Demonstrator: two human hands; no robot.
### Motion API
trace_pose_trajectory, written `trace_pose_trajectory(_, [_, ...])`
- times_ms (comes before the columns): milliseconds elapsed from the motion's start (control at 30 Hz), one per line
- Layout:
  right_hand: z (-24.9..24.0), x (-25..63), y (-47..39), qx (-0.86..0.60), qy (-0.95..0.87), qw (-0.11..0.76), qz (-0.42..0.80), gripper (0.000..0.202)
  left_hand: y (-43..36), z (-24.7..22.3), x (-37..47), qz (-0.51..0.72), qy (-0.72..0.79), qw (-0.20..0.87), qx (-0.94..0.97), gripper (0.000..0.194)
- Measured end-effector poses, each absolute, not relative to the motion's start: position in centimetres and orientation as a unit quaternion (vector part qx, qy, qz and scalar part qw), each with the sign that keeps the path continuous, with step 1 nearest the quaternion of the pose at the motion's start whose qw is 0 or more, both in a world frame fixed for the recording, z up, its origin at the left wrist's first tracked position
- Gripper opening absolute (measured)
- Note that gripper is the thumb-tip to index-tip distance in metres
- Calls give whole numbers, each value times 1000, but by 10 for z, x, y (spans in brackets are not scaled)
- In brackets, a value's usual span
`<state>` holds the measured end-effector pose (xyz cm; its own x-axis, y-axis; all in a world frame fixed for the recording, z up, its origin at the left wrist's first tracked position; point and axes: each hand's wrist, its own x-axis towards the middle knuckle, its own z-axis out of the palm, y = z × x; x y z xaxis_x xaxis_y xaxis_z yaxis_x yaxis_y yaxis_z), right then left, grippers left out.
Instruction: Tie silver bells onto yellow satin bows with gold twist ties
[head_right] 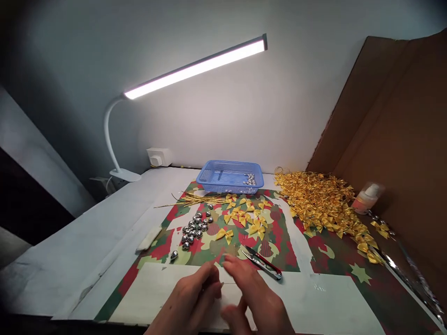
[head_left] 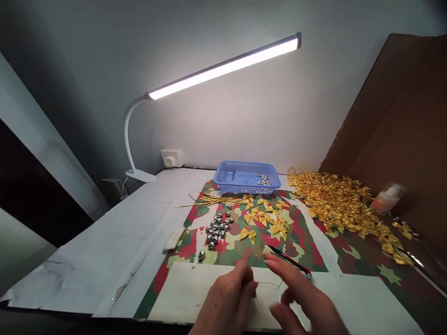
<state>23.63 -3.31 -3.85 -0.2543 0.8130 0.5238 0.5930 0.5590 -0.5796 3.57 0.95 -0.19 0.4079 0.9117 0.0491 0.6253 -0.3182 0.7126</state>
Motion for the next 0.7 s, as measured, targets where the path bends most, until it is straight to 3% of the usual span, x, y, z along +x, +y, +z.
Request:
trace_pose_trajectory(300, [-58,201,5,-424,-788,415,165,20,7,7,5,286,527,223,769,17])
trace_pose_trajectory(367, [-59,197,3,-449,-763,427,183,19,11,4,-17,297,549,165,763,15])
trace_pose_trajectory(500, [-56,191,1,-532,-689,433,233,26,22,-5,-72,295,639,-5,711,38])
trace_pose_trajectory(700, [-48,187,4,-547,-691,398,255,41,24,-14,-94,210,698,-114,674,32])
